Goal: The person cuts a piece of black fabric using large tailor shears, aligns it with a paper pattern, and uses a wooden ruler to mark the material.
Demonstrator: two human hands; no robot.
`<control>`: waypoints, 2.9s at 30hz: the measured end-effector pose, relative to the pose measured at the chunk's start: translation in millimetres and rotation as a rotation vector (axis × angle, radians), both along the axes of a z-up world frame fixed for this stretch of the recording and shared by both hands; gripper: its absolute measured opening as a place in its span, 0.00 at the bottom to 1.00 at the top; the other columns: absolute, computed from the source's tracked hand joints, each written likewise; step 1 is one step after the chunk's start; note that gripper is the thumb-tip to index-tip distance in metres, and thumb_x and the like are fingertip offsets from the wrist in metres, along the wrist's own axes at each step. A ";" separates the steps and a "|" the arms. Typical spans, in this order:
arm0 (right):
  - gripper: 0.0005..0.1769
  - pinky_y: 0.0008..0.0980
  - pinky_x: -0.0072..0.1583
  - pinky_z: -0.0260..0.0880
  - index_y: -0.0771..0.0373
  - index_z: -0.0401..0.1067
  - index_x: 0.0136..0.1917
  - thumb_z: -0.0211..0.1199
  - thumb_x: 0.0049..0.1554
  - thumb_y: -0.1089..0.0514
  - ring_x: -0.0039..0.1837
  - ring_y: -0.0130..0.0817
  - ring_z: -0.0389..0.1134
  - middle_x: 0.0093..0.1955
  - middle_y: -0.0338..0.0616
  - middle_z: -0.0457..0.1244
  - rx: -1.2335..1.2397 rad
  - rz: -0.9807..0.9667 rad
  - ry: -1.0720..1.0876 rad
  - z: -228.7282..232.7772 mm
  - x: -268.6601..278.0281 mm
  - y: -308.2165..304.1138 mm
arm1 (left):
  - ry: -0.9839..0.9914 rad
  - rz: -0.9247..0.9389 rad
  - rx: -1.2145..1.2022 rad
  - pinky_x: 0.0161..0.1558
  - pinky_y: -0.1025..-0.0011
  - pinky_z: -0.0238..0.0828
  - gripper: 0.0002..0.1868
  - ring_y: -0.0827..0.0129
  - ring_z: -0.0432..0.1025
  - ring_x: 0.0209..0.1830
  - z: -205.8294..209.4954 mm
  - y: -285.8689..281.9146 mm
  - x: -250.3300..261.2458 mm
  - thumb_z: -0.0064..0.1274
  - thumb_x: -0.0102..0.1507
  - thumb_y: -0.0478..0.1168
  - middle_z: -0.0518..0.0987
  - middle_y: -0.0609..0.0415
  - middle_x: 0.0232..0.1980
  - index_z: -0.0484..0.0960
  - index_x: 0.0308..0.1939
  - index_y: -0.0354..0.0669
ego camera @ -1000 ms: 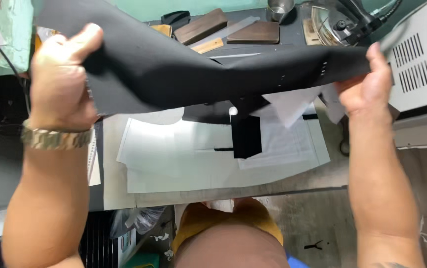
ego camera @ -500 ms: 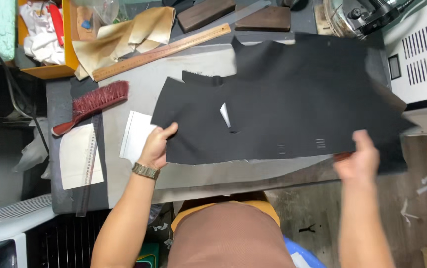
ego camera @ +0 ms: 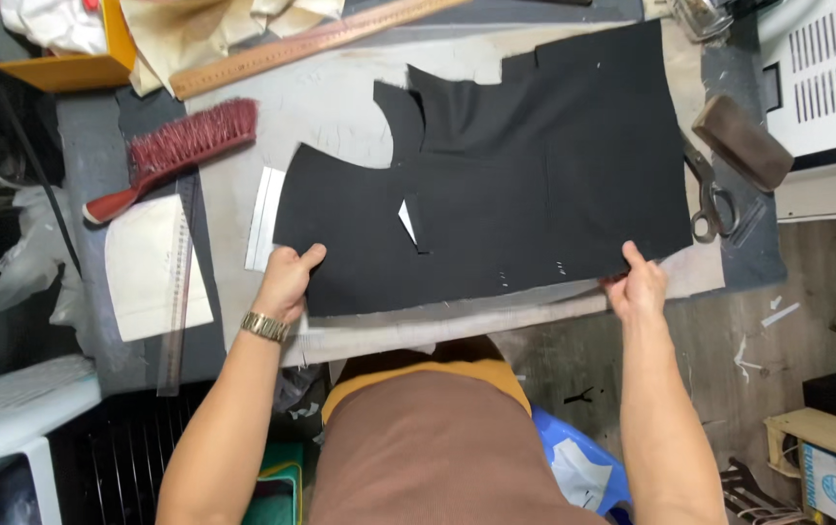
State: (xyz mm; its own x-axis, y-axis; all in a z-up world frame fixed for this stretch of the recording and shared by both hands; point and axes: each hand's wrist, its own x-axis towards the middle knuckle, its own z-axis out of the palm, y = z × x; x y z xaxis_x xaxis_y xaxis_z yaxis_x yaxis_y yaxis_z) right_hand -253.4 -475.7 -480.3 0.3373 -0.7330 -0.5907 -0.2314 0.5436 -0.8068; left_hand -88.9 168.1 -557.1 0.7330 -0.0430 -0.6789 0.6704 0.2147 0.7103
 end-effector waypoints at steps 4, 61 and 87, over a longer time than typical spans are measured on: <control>0.18 0.55 0.53 0.82 0.52 0.70 0.56 0.76 0.57 0.57 0.51 0.46 0.78 0.52 0.49 0.70 -0.064 -0.016 0.012 57.3 34.2 24.0 | -0.015 0.033 0.030 0.36 0.62 0.80 0.12 0.57 0.82 0.38 61.3 -9.5 -7.0 0.63 0.65 0.36 0.83 0.34 0.38 0.82 0.43 0.26; 0.33 0.25 0.54 0.81 0.59 0.68 0.68 0.77 0.52 0.64 0.52 0.23 0.76 0.54 0.44 0.72 -0.706 0.798 0.305 46.9 68.9 -112.3 | -0.365 -0.489 0.919 0.31 0.70 0.63 0.16 0.75 0.66 0.27 166.6 38.4 66.1 0.66 0.66 0.46 0.73 0.65 0.23 0.80 0.25 0.50; 0.37 0.26 0.56 0.71 0.53 0.59 0.74 0.74 0.57 0.57 0.56 0.29 0.68 0.62 0.48 0.62 -0.721 0.892 0.413 35.7 66.0 -128.7 | -0.436 -0.493 0.996 0.32 0.65 0.69 0.11 0.70 0.73 0.27 154.7 43.3 76.9 0.66 0.60 0.46 0.79 0.63 0.25 0.85 0.26 0.51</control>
State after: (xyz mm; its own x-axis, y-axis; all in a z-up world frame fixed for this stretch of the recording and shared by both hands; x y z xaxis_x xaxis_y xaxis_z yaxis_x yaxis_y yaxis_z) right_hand -187.4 -604.3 -444.6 0.7733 -0.5439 -0.3260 -0.6051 -0.4793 -0.6357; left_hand -12.0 211.4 -402.4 0.9625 0.0199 -0.2707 0.1866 -0.7727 0.6067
